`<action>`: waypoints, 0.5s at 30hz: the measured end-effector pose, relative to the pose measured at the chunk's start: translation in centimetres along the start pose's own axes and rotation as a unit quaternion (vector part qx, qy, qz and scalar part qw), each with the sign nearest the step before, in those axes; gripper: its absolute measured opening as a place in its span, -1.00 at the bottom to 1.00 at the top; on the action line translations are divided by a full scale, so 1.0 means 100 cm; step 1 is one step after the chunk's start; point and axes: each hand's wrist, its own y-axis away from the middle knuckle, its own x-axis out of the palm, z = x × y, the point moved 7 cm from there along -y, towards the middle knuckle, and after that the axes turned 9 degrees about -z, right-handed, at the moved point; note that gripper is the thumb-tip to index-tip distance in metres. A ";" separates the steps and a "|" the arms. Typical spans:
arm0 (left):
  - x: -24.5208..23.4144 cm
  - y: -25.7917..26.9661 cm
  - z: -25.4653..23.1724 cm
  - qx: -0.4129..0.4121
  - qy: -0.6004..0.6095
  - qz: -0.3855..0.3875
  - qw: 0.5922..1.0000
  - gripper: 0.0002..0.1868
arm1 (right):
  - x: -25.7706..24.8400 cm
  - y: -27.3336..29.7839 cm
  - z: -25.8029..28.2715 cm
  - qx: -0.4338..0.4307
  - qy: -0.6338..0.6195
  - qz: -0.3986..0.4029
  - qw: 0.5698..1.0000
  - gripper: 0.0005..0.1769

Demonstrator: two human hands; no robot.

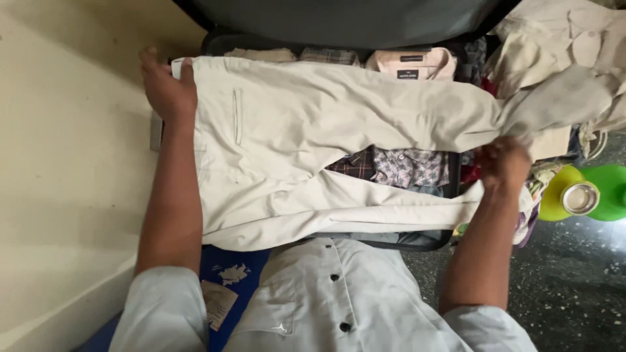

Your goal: The person folds trousers and a shirt by hand and places them into an open suitcase already containing other items of clothing.

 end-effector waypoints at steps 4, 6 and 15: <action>0.006 0.053 -0.075 0.206 -0.115 -0.096 0.967 -0.58 | -0.020 0.032 -0.011 -0.027 -0.013 -0.042 0.999 -0.75; 0.048 0.113 -0.124 0.211 0.093 0.104 0.967 -0.64 | -0.002 0.047 0.012 -0.119 0.050 -0.052 0.990 -0.70; 0.139 0.308 -0.347 0.377 0.218 0.369 0.821 -0.50 | 0.048 0.058 0.086 -0.463 0.520 -0.112 0.709 -0.61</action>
